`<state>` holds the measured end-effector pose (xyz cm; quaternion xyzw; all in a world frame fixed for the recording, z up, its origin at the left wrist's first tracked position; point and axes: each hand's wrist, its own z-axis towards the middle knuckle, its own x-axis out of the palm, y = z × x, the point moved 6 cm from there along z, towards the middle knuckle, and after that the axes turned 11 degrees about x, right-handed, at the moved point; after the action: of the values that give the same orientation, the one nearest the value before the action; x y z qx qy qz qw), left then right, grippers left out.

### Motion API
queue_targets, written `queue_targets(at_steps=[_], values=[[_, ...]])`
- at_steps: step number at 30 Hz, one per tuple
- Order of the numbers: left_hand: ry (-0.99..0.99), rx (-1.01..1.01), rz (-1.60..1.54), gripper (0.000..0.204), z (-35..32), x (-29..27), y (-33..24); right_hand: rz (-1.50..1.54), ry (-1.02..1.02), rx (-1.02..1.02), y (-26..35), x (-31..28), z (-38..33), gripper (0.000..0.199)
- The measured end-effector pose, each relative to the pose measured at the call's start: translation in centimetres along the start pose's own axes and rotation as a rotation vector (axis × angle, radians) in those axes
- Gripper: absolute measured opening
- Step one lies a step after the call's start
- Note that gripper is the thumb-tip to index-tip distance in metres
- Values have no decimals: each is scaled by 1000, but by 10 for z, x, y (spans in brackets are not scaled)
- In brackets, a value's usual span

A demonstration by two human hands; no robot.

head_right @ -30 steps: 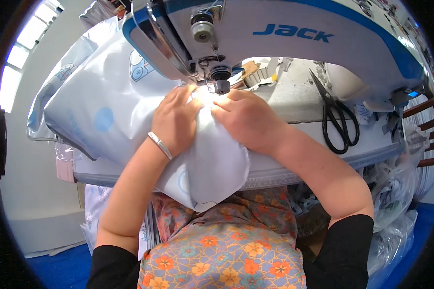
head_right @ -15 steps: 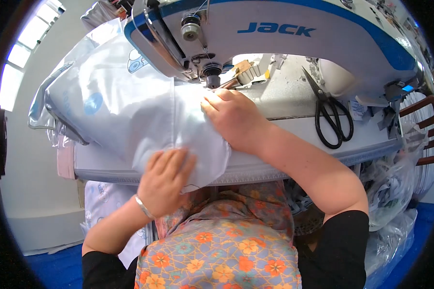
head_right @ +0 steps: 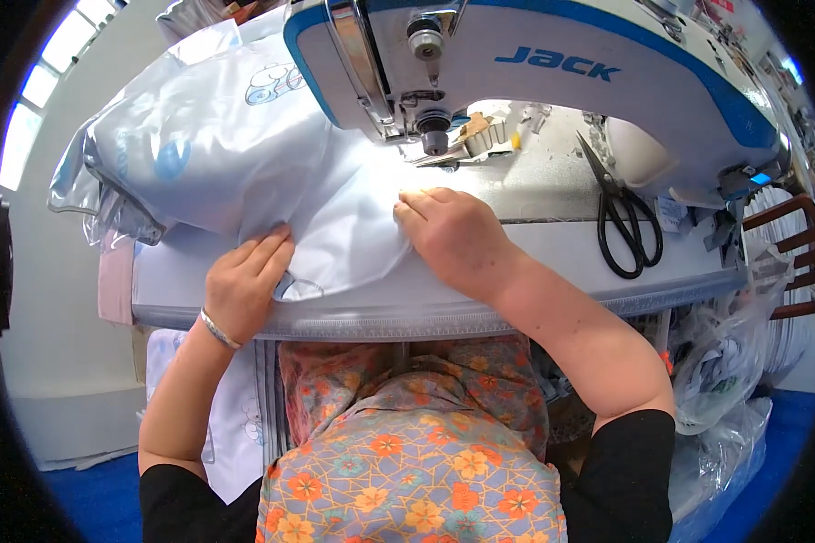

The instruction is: Sewing together fabric and plastic components to assemble a product using an industrial sewing machine.

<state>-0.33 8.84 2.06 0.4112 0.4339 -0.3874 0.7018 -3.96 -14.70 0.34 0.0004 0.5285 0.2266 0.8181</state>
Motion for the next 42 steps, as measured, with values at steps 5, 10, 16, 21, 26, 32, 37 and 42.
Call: queue_targets(at_steps=[5,10,16,21,26,32,37,42], values=[[-11,-41,48,32,13,11,18,-3,-5,5,-2,2,2,32],[23,-29,158,21,24,21,29,8,-26,52,3,7,5,35],[213,-22,296,12,31,26,16,20,8,113,2,9,10,35],[442,18,317,6,37,15,-20,20,21,116,0,10,12,34],[393,98,-51,6,55,7,-66,32,-4,110,0,6,9,37],[456,-14,-279,6,84,23,-64,90,-13,53,0,5,9,39],[146,129,-381,7,113,-3,-58,163,34,9,6,-2,7,39],[-355,-39,-392,10,108,-68,48,507,366,208,28,-2,18,39]])
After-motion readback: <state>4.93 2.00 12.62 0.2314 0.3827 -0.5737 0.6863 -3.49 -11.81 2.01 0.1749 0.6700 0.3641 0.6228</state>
